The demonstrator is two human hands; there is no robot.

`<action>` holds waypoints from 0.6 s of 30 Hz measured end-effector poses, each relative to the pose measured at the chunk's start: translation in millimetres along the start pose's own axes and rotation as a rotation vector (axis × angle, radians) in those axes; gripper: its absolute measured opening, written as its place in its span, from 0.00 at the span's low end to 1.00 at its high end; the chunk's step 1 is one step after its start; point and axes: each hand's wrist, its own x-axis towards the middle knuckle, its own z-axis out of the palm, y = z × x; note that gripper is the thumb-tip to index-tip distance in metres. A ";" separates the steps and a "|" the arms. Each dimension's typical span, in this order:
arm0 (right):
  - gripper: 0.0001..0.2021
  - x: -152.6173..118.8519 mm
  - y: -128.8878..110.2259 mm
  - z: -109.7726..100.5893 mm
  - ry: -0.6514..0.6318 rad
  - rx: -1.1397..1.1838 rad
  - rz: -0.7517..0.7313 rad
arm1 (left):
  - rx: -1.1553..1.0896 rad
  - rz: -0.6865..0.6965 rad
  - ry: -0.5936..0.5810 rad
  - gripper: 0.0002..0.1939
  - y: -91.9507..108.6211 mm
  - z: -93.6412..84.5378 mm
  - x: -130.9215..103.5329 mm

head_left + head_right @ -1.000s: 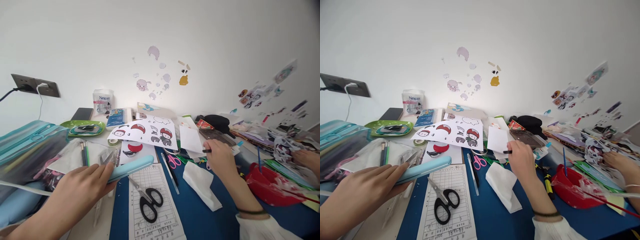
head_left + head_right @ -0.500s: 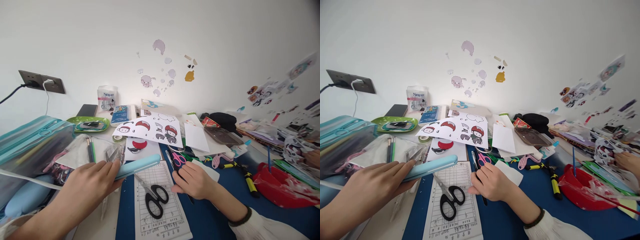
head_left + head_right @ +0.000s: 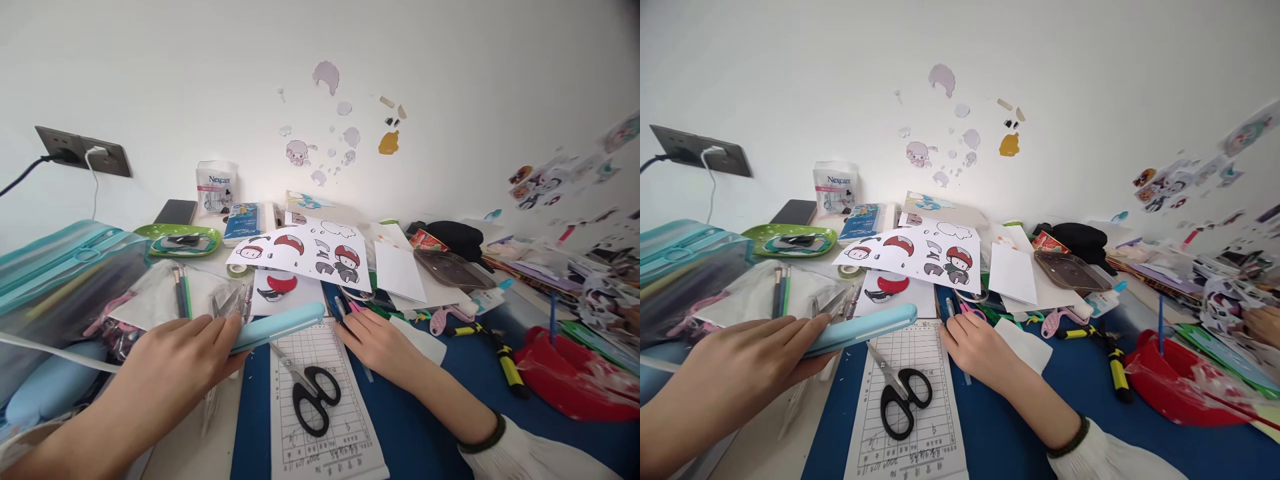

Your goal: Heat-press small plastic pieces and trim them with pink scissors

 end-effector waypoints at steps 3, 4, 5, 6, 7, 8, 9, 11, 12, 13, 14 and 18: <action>0.08 5.8 -1.0 -5.7 -0.010 0.030 0.077 | 0.001 -0.004 -0.011 0.17 0.0 0.1 -1.4; 0.09 7.2 -1.2 -9.9 -0.005 0.048 0.109 | -0.003 -0.010 -0.014 0.16 0.1 -0.1 -1.7; 0.10 8.5 -1.2 -14.8 0.006 0.071 0.144 | -0.008 -0.014 -0.016 0.16 0.2 -0.3 -1.8; 0.11 10.1 -1.1 -20.0 0.021 0.100 0.186 | -0.014 -0.017 -0.014 0.17 0.2 -0.6 -1.7; 0.12 12.1 -0.7 -25.0 0.040 0.136 0.232 | -0.020 -0.019 -0.014 0.18 0.2 -1.0 -1.4; 0.11 14.7 -0.1 -29.4 0.062 0.180 0.281 | -0.024 -0.019 -0.014 0.20 0.0 -1.4 -0.9; 0.10 18.0 0.5 -32.9 0.088 0.229 0.333 | -0.025 -0.017 -0.008 0.22 -0.2 -1.8 -0.2; 0.08 25.8 1.4 -36.7 0.150 0.328 0.434 | -0.028 -0.012 -0.007 0.26 -0.7 -2.6 1.2; 0.07 29.6 1.6 -37.3 0.185 0.370 0.477 | -0.028 -0.012 -0.008 0.27 -0.9 -3.0 1.9; 0.07 32.7 1.6 -37.4 0.219 0.404 0.516 | -0.028 -0.011 -0.008 0.28 -1.0 -3.3 2.4; 0.07 35.0 1.2 -37.3 0.251 0.431 0.550 | -0.025 -0.015 -0.006 0.29 -0.9 -3.7 2.6; 0.07 31.9 -1.7 -39.2 0.335 0.479 0.654 | -0.009 -0.020 -0.014 0.28 0.4 -6.3 2.3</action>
